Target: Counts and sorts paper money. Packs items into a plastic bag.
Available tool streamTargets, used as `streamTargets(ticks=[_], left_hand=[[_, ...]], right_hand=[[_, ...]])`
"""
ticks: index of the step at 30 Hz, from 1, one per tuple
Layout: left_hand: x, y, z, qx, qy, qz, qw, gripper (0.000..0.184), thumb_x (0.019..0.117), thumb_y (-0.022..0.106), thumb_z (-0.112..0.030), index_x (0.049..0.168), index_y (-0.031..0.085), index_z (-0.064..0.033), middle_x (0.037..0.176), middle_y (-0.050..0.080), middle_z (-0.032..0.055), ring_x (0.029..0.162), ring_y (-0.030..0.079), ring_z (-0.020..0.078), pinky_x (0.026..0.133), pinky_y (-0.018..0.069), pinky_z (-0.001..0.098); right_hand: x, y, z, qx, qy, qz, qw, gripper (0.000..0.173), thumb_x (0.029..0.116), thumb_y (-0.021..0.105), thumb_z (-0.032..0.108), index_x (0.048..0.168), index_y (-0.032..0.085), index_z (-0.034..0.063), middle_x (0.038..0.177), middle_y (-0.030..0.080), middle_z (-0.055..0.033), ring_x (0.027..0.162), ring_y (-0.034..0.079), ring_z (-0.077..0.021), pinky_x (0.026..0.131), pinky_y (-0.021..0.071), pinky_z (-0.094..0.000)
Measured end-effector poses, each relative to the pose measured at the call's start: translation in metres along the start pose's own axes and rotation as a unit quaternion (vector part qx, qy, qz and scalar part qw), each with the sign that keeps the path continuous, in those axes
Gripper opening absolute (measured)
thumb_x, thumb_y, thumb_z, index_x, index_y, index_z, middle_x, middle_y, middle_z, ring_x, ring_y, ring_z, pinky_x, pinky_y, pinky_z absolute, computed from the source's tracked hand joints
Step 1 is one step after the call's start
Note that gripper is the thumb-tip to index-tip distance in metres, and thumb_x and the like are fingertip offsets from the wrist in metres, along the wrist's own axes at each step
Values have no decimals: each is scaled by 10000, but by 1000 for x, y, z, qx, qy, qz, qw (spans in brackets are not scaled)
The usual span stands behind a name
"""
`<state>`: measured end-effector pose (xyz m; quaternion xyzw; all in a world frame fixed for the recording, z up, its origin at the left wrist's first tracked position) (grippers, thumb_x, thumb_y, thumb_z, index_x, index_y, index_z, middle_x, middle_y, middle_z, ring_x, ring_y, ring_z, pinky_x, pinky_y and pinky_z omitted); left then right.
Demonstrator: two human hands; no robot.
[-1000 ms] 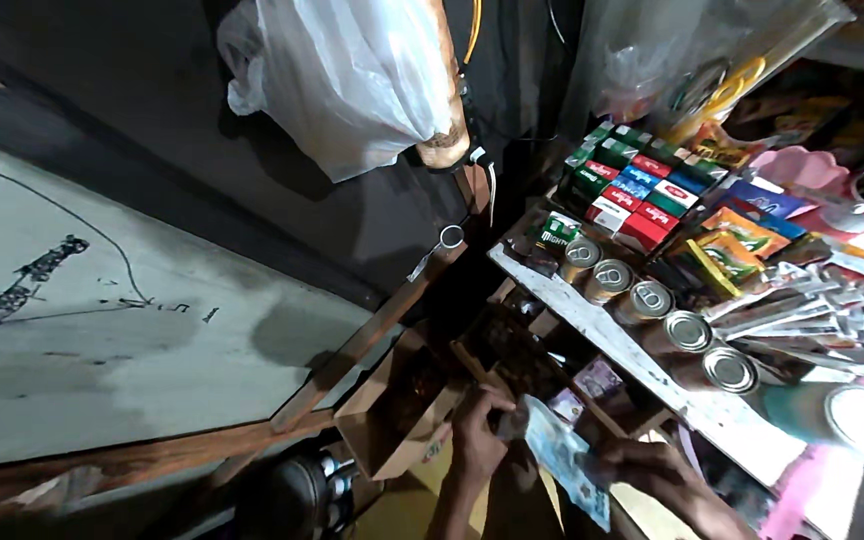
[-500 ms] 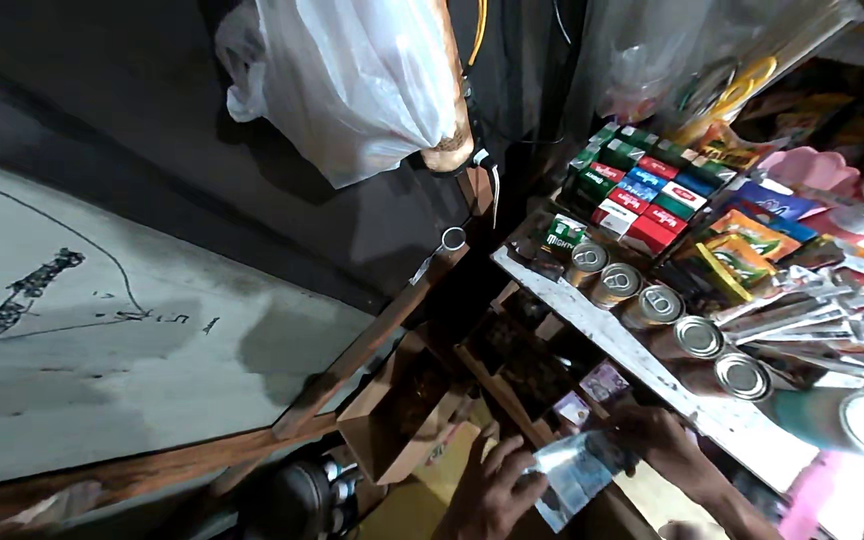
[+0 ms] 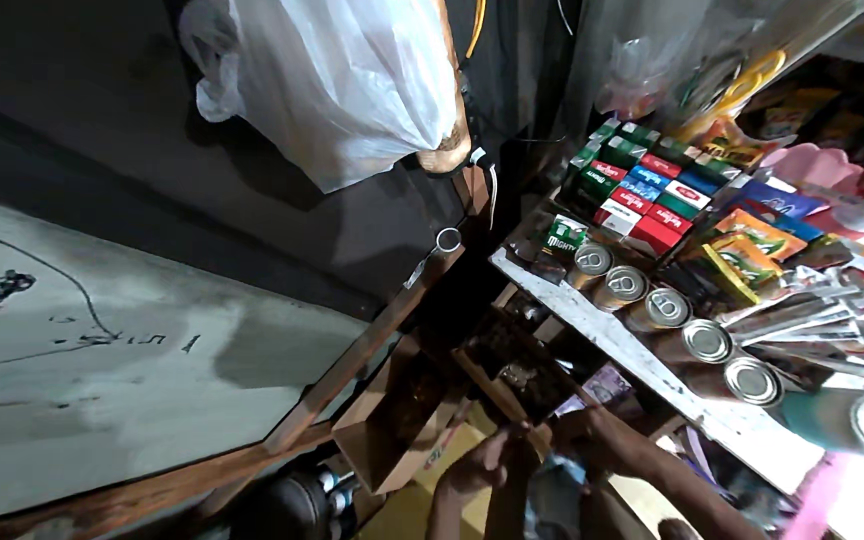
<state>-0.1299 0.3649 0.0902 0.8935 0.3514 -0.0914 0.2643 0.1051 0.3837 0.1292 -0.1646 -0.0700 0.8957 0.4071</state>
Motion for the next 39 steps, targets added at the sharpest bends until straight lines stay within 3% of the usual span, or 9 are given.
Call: streamTargets(ticks=[4,7,9,16,20,26,32,36,39], left_hand=[[16,30,-16,-71,-113,-39,990,503,840,683,-67,1301,538,77,1108,695,44,985,657,55,916,534,263],[20,39,5,-184,-158,-66,968,202,976,501,-114,1106,641,-48,818,719,13,740,698,134,753,603,322],[19,40,16,-219,-138,-119,959,199,1004,420,-73,1103,592,-77,755,656,-34,674,661,104,671,590,287],[4,61,-30,-107,-223,-326,912,369,941,513,130,1296,471,36,980,624,42,869,623,78,835,541,266],[1,41,9,-29,-69,-307,949,238,883,481,94,1077,613,56,781,686,-33,682,649,34,657,565,224],[26,44,-10,-12,-31,-335,942,348,938,602,-16,1270,567,83,1006,708,75,892,691,114,847,587,295],[53,73,-28,-40,-111,-396,911,573,903,751,-132,1352,478,96,1194,635,192,1073,636,178,945,542,332],[53,69,-19,-58,-115,-426,896,468,918,739,-107,1293,532,83,1126,652,170,1008,641,171,893,553,332],[46,58,-8,16,-97,-393,914,554,880,772,-191,1288,532,95,1122,668,175,1008,670,175,897,572,341]], right_hand=[[25,-3,10,87,-62,-33,994,173,911,618,-34,998,766,-42,1014,745,-164,939,703,-223,891,563,-418],[38,-16,-14,115,51,-81,989,297,999,606,103,1263,673,-15,1176,712,-133,1065,688,-168,987,552,-356],[51,-28,-42,13,212,-126,969,366,1022,587,123,1364,617,-2,1246,678,-229,1143,666,-336,1032,503,-489],[72,-22,-94,-151,425,15,892,475,1031,536,40,1494,458,-30,1537,427,-303,1429,402,-484,1146,321,-645],[67,-25,-80,-201,447,-6,872,411,1054,484,47,1457,498,-34,1506,468,-291,1403,451,-461,1123,389,-591],[21,-19,-29,-121,268,-229,928,325,983,632,139,1215,665,-86,1252,635,-302,1164,625,-463,1016,486,-592],[-6,37,1,-257,44,-374,890,200,761,713,-59,960,725,-82,1071,681,-331,977,677,-535,818,565,-629],[-21,42,-12,-47,54,-321,944,316,764,676,23,1067,753,-26,1273,621,-289,1153,624,-418,961,524,-558],[-27,35,-21,111,90,-321,936,368,852,701,81,1184,659,-74,1211,653,-224,967,683,-241,807,587,-373]])
Point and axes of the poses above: each hand's wrist, its own x-axis towards the middle knuckle, its own y-axis out of the palm, z = x × y, the point moved 3 cm from there along x, towards the middle knuckle
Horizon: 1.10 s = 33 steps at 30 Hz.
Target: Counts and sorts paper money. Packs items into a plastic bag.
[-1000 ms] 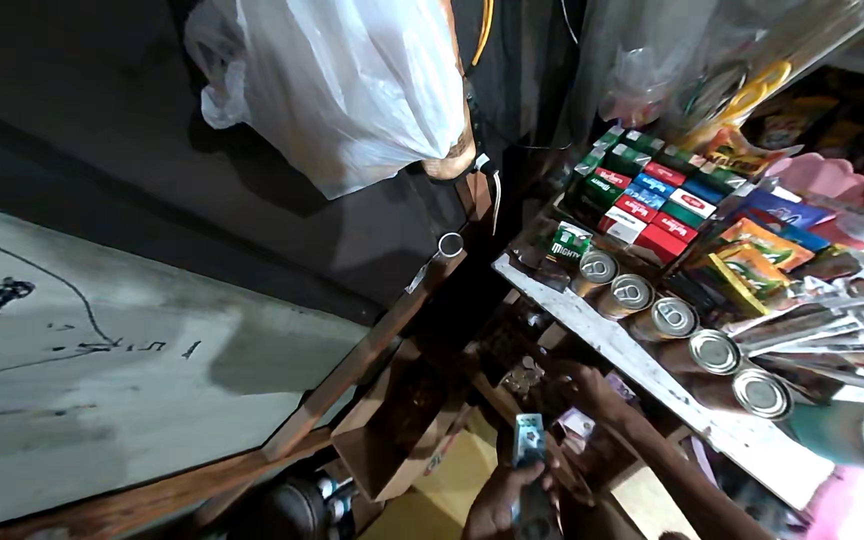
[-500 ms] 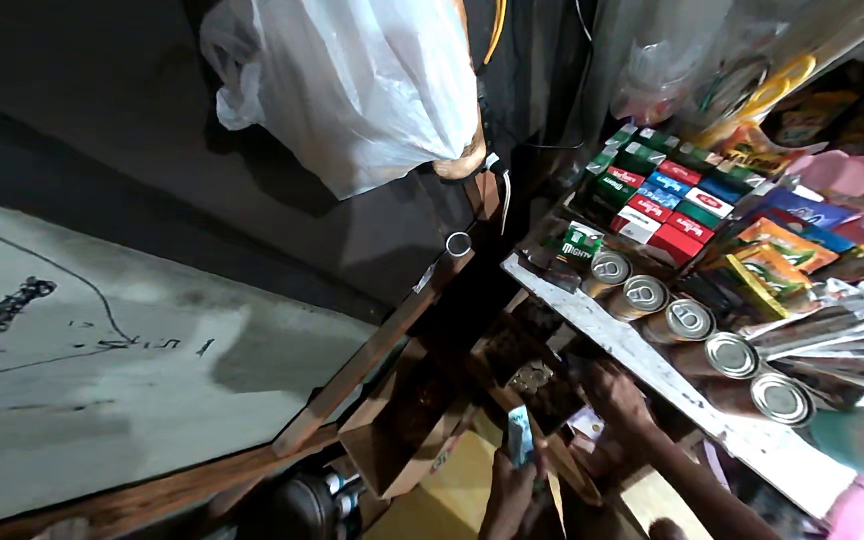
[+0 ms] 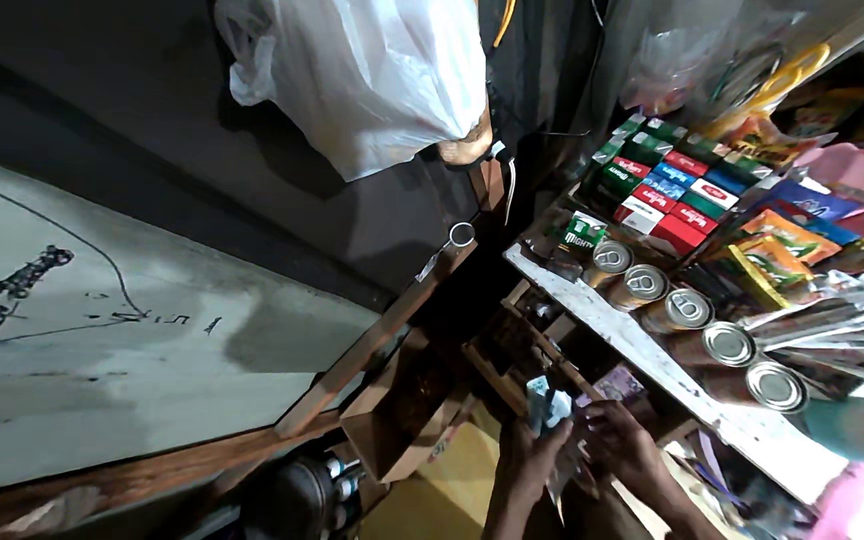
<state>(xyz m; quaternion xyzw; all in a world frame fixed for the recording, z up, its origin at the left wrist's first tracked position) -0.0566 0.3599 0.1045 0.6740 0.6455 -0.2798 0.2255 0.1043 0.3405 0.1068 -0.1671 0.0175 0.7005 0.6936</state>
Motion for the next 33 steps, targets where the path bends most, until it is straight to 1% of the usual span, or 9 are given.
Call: streamTargets(ticks=[2,3,6,9,16,21,25,28,33], left_hand=[[-1,-4,1,60,13,27,998,642,859,791,-228,1318,496,112,1155,650,202,1044,656,201,930,553,366],[-1,-5,1,73,14,35,997,662,840,810,-237,1312,503,110,1156,652,203,1049,657,205,938,551,371],[-2,-6,0,99,10,42,994,686,802,843,-249,1306,531,97,1178,660,205,1082,660,219,964,547,383],[-7,-8,-3,95,4,28,995,684,802,812,-145,1349,493,116,1232,629,244,1132,635,255,992,527,398],[-14,-12,-4,4,29,-48,998,565,827,748,0,1320,500,122,1184,636,212,1059,639,166,934,537,302],[-17,-8,7,15,22,-54,998,534,831,723,-5,1307,514,117,1167,638,215,1040,641,176,907,544,315],[-20,-8,17,-10,-17,-39,999,632,846,733,-11,1376,419,129,1186,619,244,1019,660,229,890,571,357],[-18,-11,27,-56,-33,-25,998,581,807,726,57,1324,467,113,1073,661,199,891,692,200,791,606,342],[-15,-17,23,-12,-81,92,992,531,868,735,6,1344,508,71,1210,640,158,1092,630,162,965,533,326]], right_hand=[[6,-6,-1,11,24,17,999,552,863,761,195,1307,580,-78,1190,654,-202,931,679,-222,775,586,-352],[8,-9,-1,-6,31,26,999,563,852,786,229,1287,605,-79,1155,675,-199,918,679,-223,786,581,-360],[13,-17,5,-72,91,56,992,303,869,781,164,1053,706,-64,963,709,-162,846,667,-219,814,552,-402],[14,-26,10,-116,108,38,987,231,955,696,145,991,722,-81,877,714,-199,798,688,-271,806,557,-465],[10,-49,-3,22,83,7,996,204,961,591,14,1129,654,-85,882,708,-86,682,693,-103,643,610,-278],[8,-58,-4,95,76,-12,992,113,929,602,-42,1000,689,-37,770,728,12,618,691,-46,599,604,-218],[8,-64,2,155,92,-24,983,208,901,526,-116,962,710,-40,793,749,-12,622,706,-77,601,619,-240],[11,-62,4,107,92,2,990,233,885,498,-116,973,704,-52,837,750,-32,648,708,-74,636,622,-241],[25,-55,27,-60,93,163,980,143,953,595,-34,1025,711,-74,911,715,-103,748,663,-81,741,580,-273]])
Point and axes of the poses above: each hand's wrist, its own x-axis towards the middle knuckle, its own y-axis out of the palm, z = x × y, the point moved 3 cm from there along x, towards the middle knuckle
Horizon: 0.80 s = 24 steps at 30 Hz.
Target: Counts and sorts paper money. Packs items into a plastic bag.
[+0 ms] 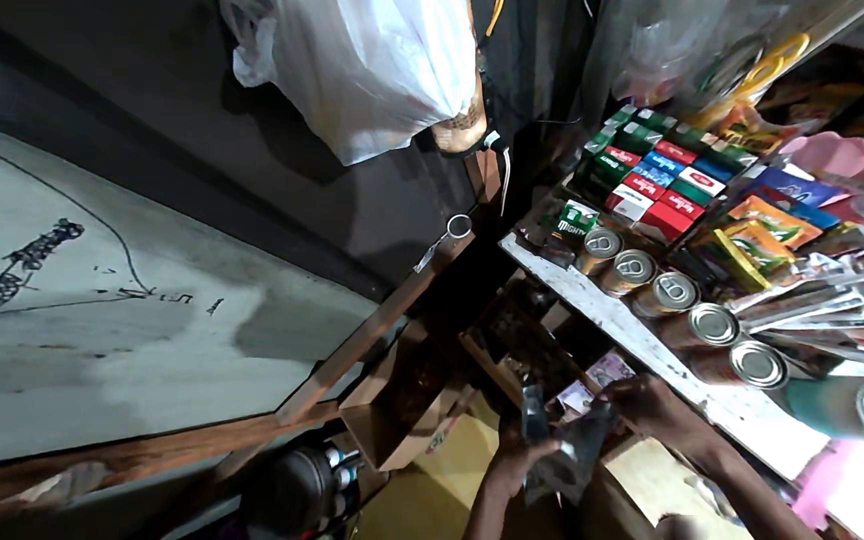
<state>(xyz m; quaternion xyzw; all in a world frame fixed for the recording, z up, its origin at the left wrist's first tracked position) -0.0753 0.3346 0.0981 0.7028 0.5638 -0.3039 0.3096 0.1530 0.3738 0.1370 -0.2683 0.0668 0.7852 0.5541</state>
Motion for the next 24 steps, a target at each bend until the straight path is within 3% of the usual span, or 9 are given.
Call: streamTargets(ticks=[2,5,7,10,15,18,20,22,24], left_hand=[[0,5,-6,22,-3,44,999,531,881,720,-14,1354,496,75,1205,641,155,1092,627,160,978,524,328],[2,19,-8,18,-26,83,996,454,921,665,-17,1341,507,43,1111,700,119,996,687,149,907,572,324],[-1,21,-10,-3,-70,57,996,435,973,605,-4,1386,477,37,1176,635,138,1026,628,161,922,530,341],[3,12,1,-67,-70,33,995,294,1009,525,-3,1300,496,29,1015,660,90,907,660,146,846,568,331],[2,-13,18,-176,-43,57,982,269,1090,293,-104,1182,517,14,818,664,64,664,663,139,637,587,276],[0,-22,22,-203,-17,39,978,310,1088,238,-99,1045,536,-27,665,611,-12,563,607,70,578,546,215],[-3,-23,23,-221,-26,29,975,332,1098,238,-115,983,540,-38,630,595,-15,531,599,79,548,547,224],[-7,-26,24,-182,-36,-9,983,304,1112,279,-127,1000,543,-25,666,603,-1,566,608,88,579,554,238],[-15,-28,21,-108,-46,-71,991,249,1110,363,-131,1126,556,25,803,637,33,699,640,97,689,572,268]], right_hand=[[7,10,12,-10,-18,48,999,158,954,597,-16,1031,727,-60,949,726,-117,795,683,-115,786,588,-309],[21,29,21,-82,-59,74,992,185,965,623,44,1066,766,-16,1034,740,-185,963,702,-271,931,542,-467],[25,41,21,-113,-77,44,990,221,963,636,95,1128,765,25,1123,731,-198,1057,697,-320,984,527,-508],[27,50,11,-107,-65,-40,991,301,986,628,133,1248,705,6,1252,664,-239,1074,674,-344,967,536,-470],[55,23,-29,-218,104,-68,968,306,1049,485,59,1281,663,-26,1313,625,-274,1235,602,-434,1082,451,-552],[89,22,-39,-329,184,37,926,347,1063,462,76,1376,589,-5,1423,561,-260,1348,517,-437,1117,405,-574],[104,24,-36,-361,217,94,902,387,1080,421,73,1445,519,-14,1470,517,-274,1367,494,-451,1114,387,-600],[115,25,-37,-348,226,101,904,400,1077,443,77,1463,502,-7,1509,482,-266,1396,463,-450,1128,367,-610],[124,27,-43,-328,228,96,912,412,1062,476,69,1464,498,-20,1518,469,-273,1414,438,-454,1144,345,-615]])
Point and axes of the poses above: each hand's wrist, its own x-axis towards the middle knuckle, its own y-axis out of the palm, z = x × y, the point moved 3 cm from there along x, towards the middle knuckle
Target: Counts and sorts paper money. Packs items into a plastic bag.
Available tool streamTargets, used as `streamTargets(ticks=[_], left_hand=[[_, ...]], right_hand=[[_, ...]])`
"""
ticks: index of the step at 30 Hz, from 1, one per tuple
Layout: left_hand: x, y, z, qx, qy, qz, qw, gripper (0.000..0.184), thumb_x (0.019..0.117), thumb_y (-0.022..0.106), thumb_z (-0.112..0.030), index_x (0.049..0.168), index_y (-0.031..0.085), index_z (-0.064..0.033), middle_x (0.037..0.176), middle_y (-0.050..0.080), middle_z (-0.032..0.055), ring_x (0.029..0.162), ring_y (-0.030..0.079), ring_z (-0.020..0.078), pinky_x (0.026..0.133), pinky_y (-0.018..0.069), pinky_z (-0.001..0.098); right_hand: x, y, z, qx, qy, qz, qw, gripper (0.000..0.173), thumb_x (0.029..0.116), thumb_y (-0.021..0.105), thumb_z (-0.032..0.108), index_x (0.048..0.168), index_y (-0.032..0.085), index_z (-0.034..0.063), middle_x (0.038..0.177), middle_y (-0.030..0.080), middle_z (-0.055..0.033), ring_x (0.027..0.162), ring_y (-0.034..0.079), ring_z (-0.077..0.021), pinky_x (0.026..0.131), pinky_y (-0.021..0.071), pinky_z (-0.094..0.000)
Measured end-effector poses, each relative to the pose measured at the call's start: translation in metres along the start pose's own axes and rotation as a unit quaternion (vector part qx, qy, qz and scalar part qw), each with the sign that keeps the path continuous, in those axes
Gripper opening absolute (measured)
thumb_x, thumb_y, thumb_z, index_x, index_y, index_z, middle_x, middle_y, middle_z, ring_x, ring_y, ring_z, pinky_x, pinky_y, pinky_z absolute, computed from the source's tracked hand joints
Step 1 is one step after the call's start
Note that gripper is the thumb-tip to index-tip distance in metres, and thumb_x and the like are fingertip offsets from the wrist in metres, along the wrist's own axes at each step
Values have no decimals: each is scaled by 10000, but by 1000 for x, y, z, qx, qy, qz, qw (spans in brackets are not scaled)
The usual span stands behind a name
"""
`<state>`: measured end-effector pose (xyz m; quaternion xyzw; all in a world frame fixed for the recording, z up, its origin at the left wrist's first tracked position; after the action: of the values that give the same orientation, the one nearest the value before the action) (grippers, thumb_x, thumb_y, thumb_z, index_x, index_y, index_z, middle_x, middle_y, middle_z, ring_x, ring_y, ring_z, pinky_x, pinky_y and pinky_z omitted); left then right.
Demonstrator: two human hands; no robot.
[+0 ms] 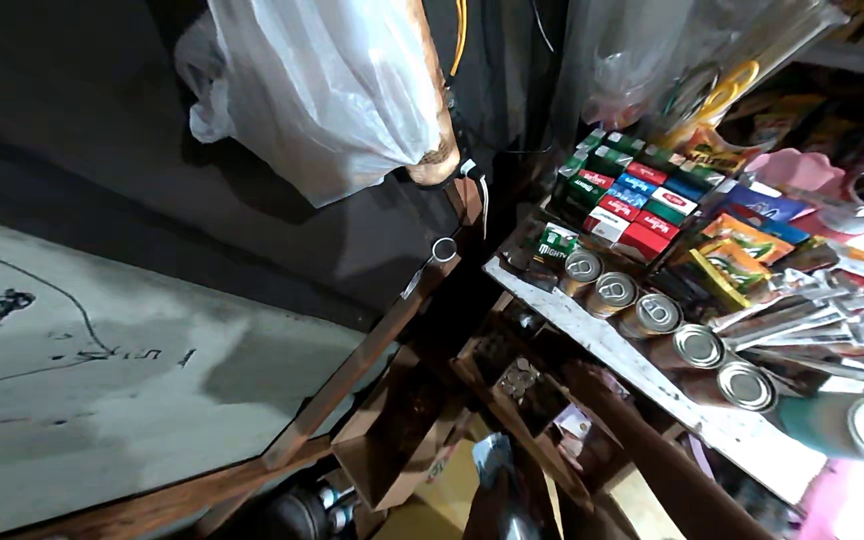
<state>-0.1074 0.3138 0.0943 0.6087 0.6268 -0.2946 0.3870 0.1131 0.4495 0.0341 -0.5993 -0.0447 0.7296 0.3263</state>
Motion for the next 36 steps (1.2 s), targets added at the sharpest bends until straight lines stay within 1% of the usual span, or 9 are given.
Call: streamTargets(ticks=[7,14,18,24,26,28,30,33,36], left_hand=[[2,-8,5,-27,36,-10,999,179,1070,411,-47,1191,516,33,862,666,51,759,679,127,743,597,309],[7,11,-15,-17,80,19,996,228,1012,497,4,1234,519,51,807,661,45,691,672,126,692,600,282],[1,37,-37,41,139,15,989,464,905,683,-13,1323,510,87,1044,687,114,869,690,131,802,598,294],[-2,57,-38,136,128,-18,982,723,844,807,-168,1408,436,92,1294,607,222,1175,623,211,1014,527,364],[-1,60,-35,137,125,-34,982,703,838,814,-177,1387,461,85,1262,623,216,1150,635,214,994,536,372],[-1,62,-31,125,122,-47,983,716,812,826,-165,1375,462,87,1232,632,216,1120,646,218,963,552,375],[-3,64,-30,107,114,-51,986,748,778,842,-130,1375,449,89,1208,632,212,1090,647,220,938,557,378],[-3,68,-31,66,119,-31,990,658,752,855,-76,1287,507,85,1080,677,148,969,679,154,866,585,327],[-2,67,-29,50,85,4,995,693,801,800,-38,1380,438,82,1203,628,188,1067,645,187,932,560,344]], right_hand=[[-16,-5,3,-32,-11,-3,999,386,1076,421,29,1446,492,-55,1500,472,-292,1395,451,-468,1128,360,-606],[-56,1,-11,58,-23,-160,985,366,1055,509,119,1359,577,-74,1383,572,-303,1340,518,-455,1132,394,-562],[-108,22,-14,286,-138,-208,925,277,1005,565,94,1170,691,-89,1045,713,-265,967,699,-372,920,534,-525],[-133,51,-14,399,-216,-199,869,262,971,564,40,1169,659,-104,946,708,-159,826,671,-164,802,561,-338],[-130,58,-15,394,-184,-254,864,350,928,627,35,1260,618,-75,960,718,-162,790,690,-212,747,582,-386],[-134,59,-11,379,-184,-311,852,293,890,656,4,1170,664,-82,1022,699,-209,809,679,-259,740,577,-401],[-138,62,-11,369,-230,-302,848,307,940,660,157,1135,704,-76,1060,697,-225,873,696,-270,796,588,-397],[-134,69,-17,396,-282,-235,842,698,854,758,480,1244,641,-86,1049,716,-163,879,698,-181,797,592,-345],[-130,72,-22,486,-278,-173,810,615,768,851,329,1189,599,-42,974,708,-37,846,683,-75,785,590,-272]])
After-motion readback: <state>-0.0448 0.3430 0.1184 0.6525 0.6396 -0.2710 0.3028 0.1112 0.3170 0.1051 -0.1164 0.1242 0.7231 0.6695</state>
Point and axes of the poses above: each hand's wrist, its own x-axis towards the middle knuckle, its own y-axis out of the palm, z = x × y, the point moved 3 cm from there along x, towards the middle knuckle
